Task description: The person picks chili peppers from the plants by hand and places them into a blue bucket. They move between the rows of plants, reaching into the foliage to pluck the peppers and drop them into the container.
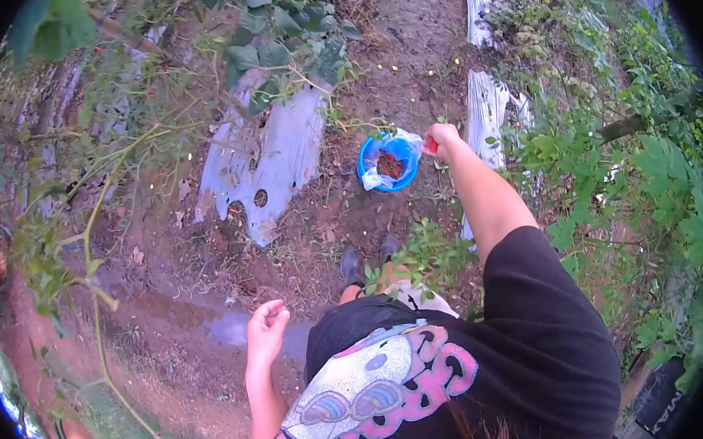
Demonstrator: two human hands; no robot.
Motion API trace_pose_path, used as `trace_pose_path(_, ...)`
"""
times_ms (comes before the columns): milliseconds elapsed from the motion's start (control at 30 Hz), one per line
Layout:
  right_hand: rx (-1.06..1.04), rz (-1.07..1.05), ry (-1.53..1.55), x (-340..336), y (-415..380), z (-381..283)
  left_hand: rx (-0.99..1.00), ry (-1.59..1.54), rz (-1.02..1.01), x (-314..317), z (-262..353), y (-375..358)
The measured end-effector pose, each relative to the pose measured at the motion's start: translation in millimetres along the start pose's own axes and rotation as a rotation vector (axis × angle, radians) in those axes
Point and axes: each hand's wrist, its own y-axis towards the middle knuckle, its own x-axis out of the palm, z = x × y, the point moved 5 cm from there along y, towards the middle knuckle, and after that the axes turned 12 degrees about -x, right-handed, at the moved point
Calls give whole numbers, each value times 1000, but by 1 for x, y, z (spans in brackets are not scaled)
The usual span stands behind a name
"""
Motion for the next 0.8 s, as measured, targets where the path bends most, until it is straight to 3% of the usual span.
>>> trace_pose_path(100,-52,67,-95,9,38,26,-45,23,-5,9,-9,-1)
trace_pose_path(200,-200,182,-475,9,51,28,-61,50,15,16,-17,4)
trace_pose_path(333,-305,288,-366,-1,52,32,-74,71,36,18,-17,8)
trace_pose_path(467,-436,116,-466,-40,67,65,-23,108,22,23,-4,20)
trace_pose_path(533,-447,51,-599,-60,11,59,-29,115,12,25,6,23)
trace_pose_path(600,-596,-121,-915,-85,10,95,7,152,9,28,15,26)
trace_pose_path(667,-573,-178,-1139,-110,-33,113,36,192,-7,29,21,33)
trace_pose_path(800,-366,-287,-1253,-161,-90,155,60,279,-65,31,11,50)
